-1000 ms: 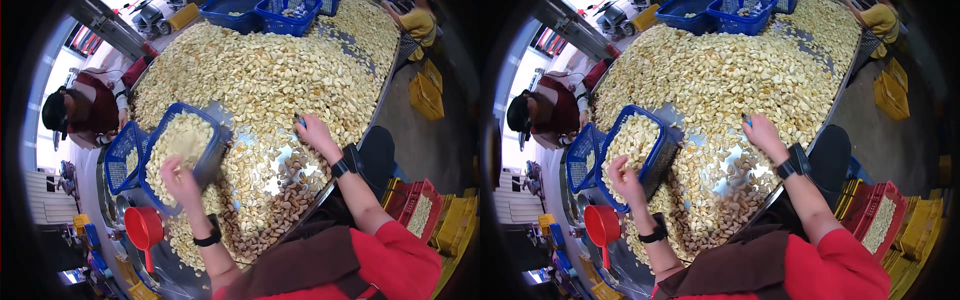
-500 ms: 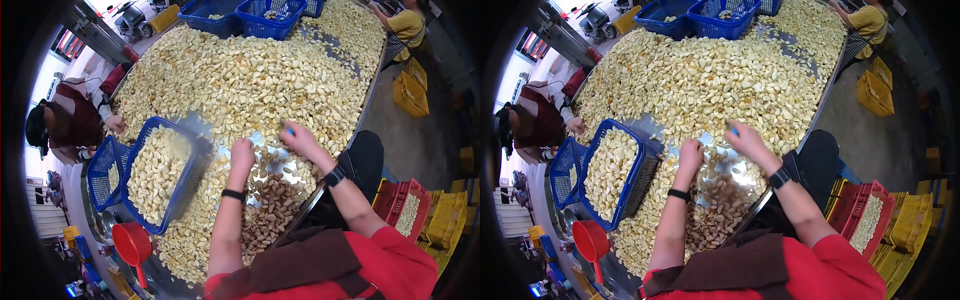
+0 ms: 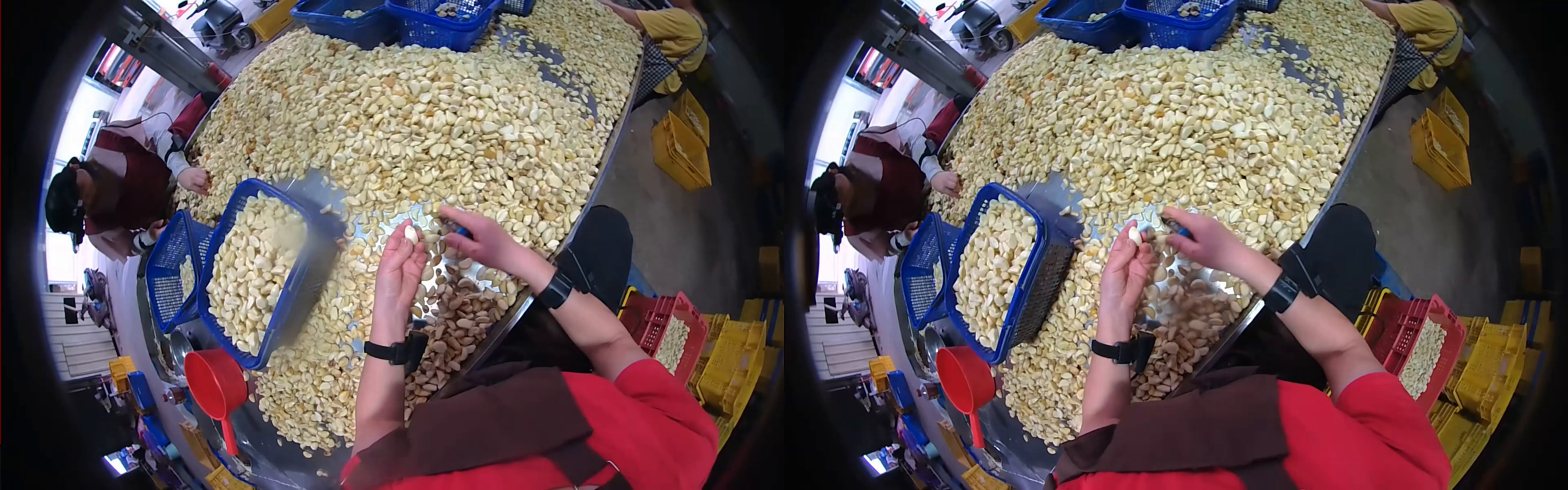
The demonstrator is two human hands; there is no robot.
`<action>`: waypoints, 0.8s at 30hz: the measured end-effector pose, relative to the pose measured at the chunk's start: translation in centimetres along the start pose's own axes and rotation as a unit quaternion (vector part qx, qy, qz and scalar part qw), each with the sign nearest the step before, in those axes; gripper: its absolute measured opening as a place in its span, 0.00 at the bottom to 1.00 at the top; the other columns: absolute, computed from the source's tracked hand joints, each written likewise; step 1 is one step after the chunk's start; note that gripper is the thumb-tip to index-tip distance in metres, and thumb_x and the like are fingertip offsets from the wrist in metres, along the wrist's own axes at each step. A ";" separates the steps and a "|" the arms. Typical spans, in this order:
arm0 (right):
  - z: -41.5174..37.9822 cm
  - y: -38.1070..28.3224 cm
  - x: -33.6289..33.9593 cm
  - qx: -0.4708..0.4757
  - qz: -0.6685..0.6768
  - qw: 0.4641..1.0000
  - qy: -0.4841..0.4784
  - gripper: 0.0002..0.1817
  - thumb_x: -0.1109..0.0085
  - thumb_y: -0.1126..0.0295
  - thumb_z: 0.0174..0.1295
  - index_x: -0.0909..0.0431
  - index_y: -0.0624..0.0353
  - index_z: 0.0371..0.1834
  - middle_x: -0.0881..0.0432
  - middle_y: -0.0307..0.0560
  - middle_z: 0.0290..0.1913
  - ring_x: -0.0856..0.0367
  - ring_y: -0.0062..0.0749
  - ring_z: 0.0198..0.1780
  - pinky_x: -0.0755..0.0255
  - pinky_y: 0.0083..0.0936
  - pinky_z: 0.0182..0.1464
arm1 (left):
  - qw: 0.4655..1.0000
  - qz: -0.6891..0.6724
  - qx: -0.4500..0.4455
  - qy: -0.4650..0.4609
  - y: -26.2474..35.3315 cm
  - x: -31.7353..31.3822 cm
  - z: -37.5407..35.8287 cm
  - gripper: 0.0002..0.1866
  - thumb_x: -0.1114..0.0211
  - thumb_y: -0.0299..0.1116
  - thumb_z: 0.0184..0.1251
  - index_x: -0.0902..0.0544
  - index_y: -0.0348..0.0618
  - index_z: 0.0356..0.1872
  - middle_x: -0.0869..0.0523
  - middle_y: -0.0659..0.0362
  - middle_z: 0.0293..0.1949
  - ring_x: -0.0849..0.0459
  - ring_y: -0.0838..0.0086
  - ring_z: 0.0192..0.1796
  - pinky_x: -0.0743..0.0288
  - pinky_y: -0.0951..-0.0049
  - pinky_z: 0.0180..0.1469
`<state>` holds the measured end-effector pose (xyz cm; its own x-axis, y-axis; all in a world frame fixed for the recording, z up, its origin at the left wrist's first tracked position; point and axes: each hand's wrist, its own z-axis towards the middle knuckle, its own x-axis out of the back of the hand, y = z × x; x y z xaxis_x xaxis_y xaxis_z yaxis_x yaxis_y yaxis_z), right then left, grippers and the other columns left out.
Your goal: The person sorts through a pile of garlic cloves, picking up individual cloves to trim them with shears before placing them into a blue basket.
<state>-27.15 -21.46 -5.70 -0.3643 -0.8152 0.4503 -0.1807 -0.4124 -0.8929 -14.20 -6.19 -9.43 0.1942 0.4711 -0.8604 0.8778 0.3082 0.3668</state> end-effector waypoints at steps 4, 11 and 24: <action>-0.7 -1.0 -1.0 0.022 0.040 0.998 -0.037 0.31 0.41 0.61 0.62 0.37 0.60 0.67 0.22 0.60 0.53 0.20 0.46 0.52 0.28 0.31 0.53 | 0.999 0.038 -0.004 -0.020 -0.8 -0.8 -0.6 0.18 0.40 0.24 0.66 0.28 0.38 0.57 0.18 0.53 0.44 0.17 0.73 0.43 0.19 0.77 0.46; -1.2 -1.2 -0.5 0.050 0.006 0.996 -0.071 0.31 0.43 0.60 0.63 0.38 0.59 0.68 0.21 0.63 0.48 0.20 0.54 0.49 0.27 0.37 0.51 | 0.987 0.148 -0.035 0.043 -1.7 -1.9 -1.3 0.11 0.41 0.19 0.64 0.25 0.35 0.47 0.16 0.53 0.37 0.15 0.72 0.36 0.19 0.79 0.40; 1.6 4.4 1.8 -0.074 0.230 0.966 0.095 0.30 0.53 0.66 0.67 0.44 0.51 0.73 0.23 0.35 0.30 0.34 0.12 0.22 0.37 0.11 0.24 | 0.998 0.047 -0.032 0.020 -1.2 -1.5 -1.0 0.27 0.47 0.20 0.62 0.37 0.40 0.64 0.22 0.46 0.50 0.19 0.67 0.46 0.21 0.73 0.45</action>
<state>-27.11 -25.39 -8.77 -0.5957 -0.8031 0.0106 -0.0845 0.0496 -0.9952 -16.01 -6.42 -8.20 0.2559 0.5336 -0.8061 0.8260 0.3125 0.4691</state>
